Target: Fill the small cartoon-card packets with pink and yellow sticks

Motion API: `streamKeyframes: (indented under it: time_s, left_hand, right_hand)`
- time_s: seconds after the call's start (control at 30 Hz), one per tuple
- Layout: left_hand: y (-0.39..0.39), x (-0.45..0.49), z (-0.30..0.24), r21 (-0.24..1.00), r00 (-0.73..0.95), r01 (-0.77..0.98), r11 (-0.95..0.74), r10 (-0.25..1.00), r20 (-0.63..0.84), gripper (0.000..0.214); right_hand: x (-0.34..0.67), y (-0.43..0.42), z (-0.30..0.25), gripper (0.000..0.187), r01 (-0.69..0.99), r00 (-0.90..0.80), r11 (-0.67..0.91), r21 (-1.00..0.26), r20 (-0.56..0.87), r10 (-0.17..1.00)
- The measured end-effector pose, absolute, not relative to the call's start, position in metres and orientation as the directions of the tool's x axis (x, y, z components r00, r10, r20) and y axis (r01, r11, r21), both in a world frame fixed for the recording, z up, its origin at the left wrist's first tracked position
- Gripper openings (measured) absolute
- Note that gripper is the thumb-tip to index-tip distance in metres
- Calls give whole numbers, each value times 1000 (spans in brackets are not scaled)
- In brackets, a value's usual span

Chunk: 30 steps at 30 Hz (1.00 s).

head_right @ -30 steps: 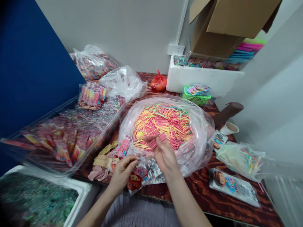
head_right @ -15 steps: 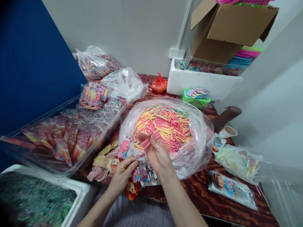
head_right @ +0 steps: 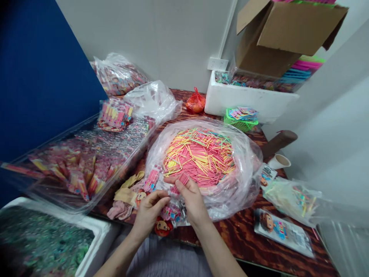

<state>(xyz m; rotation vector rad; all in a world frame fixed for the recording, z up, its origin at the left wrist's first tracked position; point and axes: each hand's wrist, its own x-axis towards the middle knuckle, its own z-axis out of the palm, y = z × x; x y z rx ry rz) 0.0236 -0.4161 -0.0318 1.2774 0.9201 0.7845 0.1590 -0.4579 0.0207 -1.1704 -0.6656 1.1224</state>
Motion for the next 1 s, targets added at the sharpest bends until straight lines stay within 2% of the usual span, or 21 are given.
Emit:
streamKeyframes:
  time_s: [0.23,0.33,0.47,0.53,0.6,0.67,0.73,1.0]
  left_hand:
    - [-414,19,-36,999,455,48,23,890,-43,21]
    - [-413,18,-37,998,456,57,4,889,-29,22]
    - [-411,18,-36,998,425,66,0,905,-28,25]
    - [-410,18,-35,998,413,60,-4,911,-21,26]
    - [-410,18,-32,998,407,57,-6,913,-18,27]
    - [-410,18,-30,999,412,54,-4,911,-18,26]
    - [-411,17,-28,999,422,47,-3,907,-17,26]
    - [-410,10,-19,999,439,49,-13,899,-10,24]
  right_hand:
    - [158,-464,15,19,-382,288,-62,-922,-182,940]
    - [158,-466,18,21,-355,278,-82,-931,-189,942]
    - [157,-469,22,38,-292,309,-58,-955,-152,939]
    - [156,-471,24,45,-217,379,-10,-976,-94,921]
    - [154,-473,25,35,-56,446,26,-998,-2,895]
    - [153,-475,26,17,159,417,32,-987,96,904]
    - [152,-476,28,16,331,321,36,-943,149,935]
    - [142,-478,28,15,531,263,79,-844,252,931]
